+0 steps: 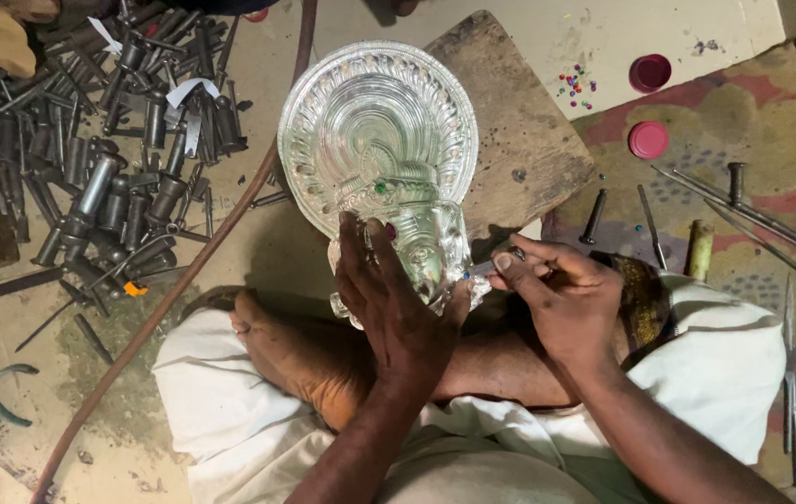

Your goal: The person sits on the floor and uses a small metal tool to press colorful beads into a silver metal figure of a deity. They rotate the figure to access different areas and continue placing beads into the surface.

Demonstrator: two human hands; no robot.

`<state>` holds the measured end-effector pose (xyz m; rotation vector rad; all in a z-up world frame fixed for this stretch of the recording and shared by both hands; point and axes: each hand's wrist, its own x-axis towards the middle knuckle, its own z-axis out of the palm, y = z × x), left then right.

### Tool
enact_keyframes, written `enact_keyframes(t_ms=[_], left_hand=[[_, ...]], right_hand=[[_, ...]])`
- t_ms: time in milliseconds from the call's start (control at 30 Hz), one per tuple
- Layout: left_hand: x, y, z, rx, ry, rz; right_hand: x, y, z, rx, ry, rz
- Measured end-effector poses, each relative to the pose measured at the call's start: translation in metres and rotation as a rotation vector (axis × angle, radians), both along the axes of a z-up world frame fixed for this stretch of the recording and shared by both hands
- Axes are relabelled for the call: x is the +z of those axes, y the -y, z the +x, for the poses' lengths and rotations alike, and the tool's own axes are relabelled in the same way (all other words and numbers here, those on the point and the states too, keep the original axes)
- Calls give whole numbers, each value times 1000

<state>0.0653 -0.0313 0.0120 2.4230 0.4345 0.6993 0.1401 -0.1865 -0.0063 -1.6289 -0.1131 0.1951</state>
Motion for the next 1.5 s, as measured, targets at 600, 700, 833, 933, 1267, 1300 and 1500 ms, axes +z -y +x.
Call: enact_keyframes(t_ms=[600,700,833,933,1267,1300,1500], left_hand=[[5,-2,2,-5,-14,-16],[5,-3,1,-12,-14,-14],[4,-3,1,-10,-19,-25],[4,-2,2,-5,-16,-29],[3,-2,2,3,-7,-11],[2,-2,2,3,2,-2],[4,-2,2,-6,-1,-1]], right_hand=[[18,-2,25,235,118,-225],[15,-3,21,141,36,-146],[12,-2,15,144,52,-78],[10,-1,11,109,-35,-119],[12,-3,17,129,-35,-76],[14,-5,19,130,6,-64],[32,-5,31,256,349,-369]])
